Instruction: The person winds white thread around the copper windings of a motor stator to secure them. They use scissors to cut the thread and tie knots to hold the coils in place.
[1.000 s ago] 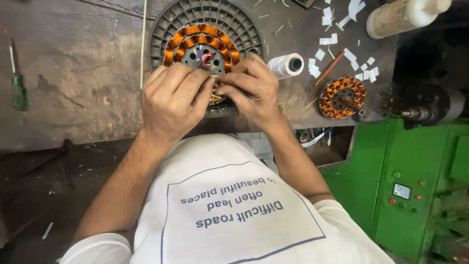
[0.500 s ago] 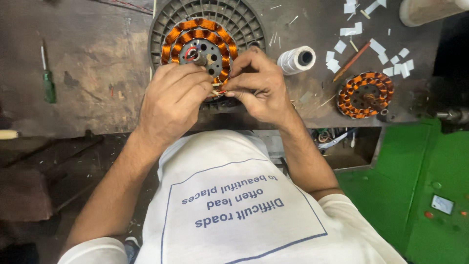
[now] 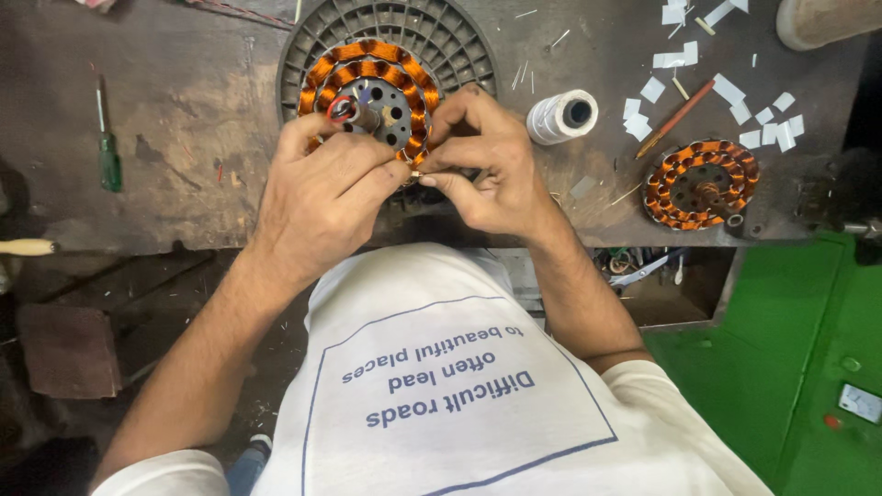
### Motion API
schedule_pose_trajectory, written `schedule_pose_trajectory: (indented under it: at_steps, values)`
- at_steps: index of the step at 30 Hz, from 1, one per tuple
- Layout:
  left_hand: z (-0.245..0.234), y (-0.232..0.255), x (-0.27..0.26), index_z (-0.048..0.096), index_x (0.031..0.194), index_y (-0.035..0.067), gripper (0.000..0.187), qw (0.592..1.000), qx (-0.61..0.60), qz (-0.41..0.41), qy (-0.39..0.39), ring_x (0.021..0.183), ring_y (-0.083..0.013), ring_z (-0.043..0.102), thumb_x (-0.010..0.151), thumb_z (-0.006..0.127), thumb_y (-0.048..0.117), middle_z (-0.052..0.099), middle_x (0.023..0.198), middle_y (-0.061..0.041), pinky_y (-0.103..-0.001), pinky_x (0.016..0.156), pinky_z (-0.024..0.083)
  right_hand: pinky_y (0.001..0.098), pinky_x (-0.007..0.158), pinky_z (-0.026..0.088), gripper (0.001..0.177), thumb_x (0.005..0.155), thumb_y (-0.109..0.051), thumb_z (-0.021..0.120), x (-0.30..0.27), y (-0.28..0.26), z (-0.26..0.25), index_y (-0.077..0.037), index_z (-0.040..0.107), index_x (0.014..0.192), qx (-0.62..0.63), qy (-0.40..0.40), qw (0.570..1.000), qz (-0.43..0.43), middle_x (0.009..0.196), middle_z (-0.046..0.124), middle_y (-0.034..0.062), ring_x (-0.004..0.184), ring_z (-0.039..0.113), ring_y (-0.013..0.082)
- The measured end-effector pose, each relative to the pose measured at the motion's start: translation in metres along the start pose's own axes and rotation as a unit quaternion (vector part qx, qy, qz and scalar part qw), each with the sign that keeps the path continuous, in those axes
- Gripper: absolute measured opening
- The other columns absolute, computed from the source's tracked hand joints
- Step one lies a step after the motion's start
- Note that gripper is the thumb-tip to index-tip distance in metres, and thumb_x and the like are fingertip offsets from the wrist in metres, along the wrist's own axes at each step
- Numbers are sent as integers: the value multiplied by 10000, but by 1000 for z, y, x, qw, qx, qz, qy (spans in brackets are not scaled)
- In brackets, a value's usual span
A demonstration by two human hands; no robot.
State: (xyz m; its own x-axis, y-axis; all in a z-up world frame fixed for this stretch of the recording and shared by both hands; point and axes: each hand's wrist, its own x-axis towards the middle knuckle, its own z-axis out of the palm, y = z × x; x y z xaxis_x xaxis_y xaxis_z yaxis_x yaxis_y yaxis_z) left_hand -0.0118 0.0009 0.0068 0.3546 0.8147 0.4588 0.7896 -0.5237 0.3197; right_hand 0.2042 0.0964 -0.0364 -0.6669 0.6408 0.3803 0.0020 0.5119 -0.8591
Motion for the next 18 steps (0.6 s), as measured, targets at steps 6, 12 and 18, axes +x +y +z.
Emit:
schedule_pose_trajectory:
  at_steps: [6, 12, 18]
  values:
    - [9, -1, -7, 720, 1148, 86, 211, 999, -1, -41, 5, 973, -175, 633, 948, 698, 22, 675, 1118, -6, -379, 941, 339, 325, 830, 513, 162, 799, -2, 842, 3, -5, 0, 12, 744, 927, -18, -14, 1000, 13, 1037, 589, 106, 982, 616, 207]
    - [22, 1, -8, 712, 1106, 110, 158, 997, 36, -57, 28, 1056, -164, 615, 957, 682, 68, 653, 1077, 6, -398, 913, 295, 325, 849, 528, 200, 806, -33, 879, 5, -7, -2, 17, 753, 953, -46, -37, 998, 26, 1055, 603, 99, 1006, 614, 209]
    - [26, 3, -9, 705, 1077, 109, 97, 996, 2, -74, 57, 1063, -166, 595, 980, 698, 104, 633, 1071, 10, -412, 930, 282, 331, 879, 548, 213, 809, -29, 865, 4, -8, -4, 34, 749, 977, -50, -33, 997, 43, 1089, 610, 119, 1041, 618, 226]
